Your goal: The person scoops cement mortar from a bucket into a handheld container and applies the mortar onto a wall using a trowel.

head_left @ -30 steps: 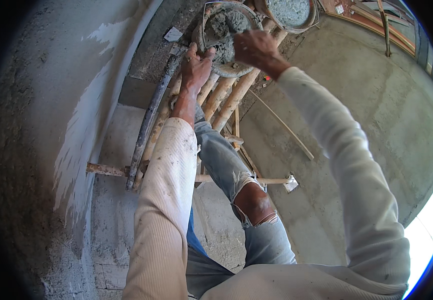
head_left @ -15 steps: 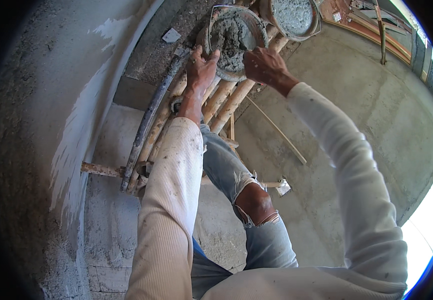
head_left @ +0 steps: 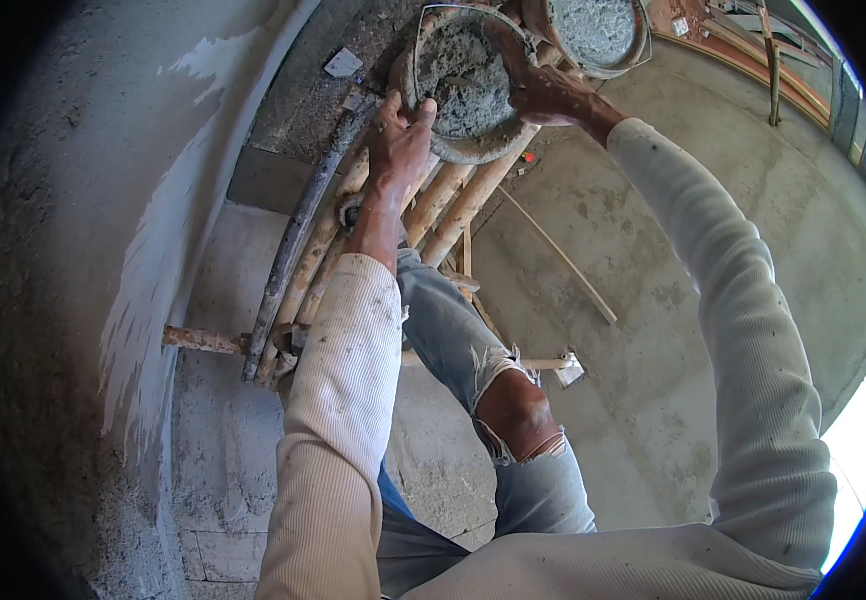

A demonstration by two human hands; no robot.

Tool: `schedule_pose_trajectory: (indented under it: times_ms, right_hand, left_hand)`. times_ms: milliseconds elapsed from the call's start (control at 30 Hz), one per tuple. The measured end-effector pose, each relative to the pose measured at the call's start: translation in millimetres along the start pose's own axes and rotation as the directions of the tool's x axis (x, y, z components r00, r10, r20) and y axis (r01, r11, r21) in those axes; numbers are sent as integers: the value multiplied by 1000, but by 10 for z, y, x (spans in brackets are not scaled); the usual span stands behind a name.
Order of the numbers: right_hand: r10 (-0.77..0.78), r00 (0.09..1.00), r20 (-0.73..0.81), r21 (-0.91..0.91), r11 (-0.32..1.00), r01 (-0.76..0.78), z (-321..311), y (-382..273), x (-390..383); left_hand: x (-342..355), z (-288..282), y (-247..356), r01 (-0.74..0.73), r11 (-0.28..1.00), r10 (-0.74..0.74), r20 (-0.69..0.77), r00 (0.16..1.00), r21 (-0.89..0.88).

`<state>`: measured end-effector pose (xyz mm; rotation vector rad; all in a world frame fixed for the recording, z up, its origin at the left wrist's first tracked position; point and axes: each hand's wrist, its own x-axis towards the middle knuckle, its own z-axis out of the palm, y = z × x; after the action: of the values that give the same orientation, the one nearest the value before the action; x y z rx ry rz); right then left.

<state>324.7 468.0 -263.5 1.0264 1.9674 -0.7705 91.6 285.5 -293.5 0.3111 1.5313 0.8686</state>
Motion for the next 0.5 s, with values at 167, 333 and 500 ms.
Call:
schedule_pose_trajectory:
  times_ms: [167,333,500]
  right_hand:
    - [206,945,253,486,818,-308,189,-127,-275]
    - [105,951,292,902,299,-310,367,-595,-419]
    - [19,953,301,904,-325,-279,380,-1021,-665]
  left_hand:
    - [-45,-47,86,-101,995,103,94,990,-26]
    - [-37,-48,257,-26,999,29,90,996,-27]
    - [-114,-84,254,56,997,-51,92,994,-54]
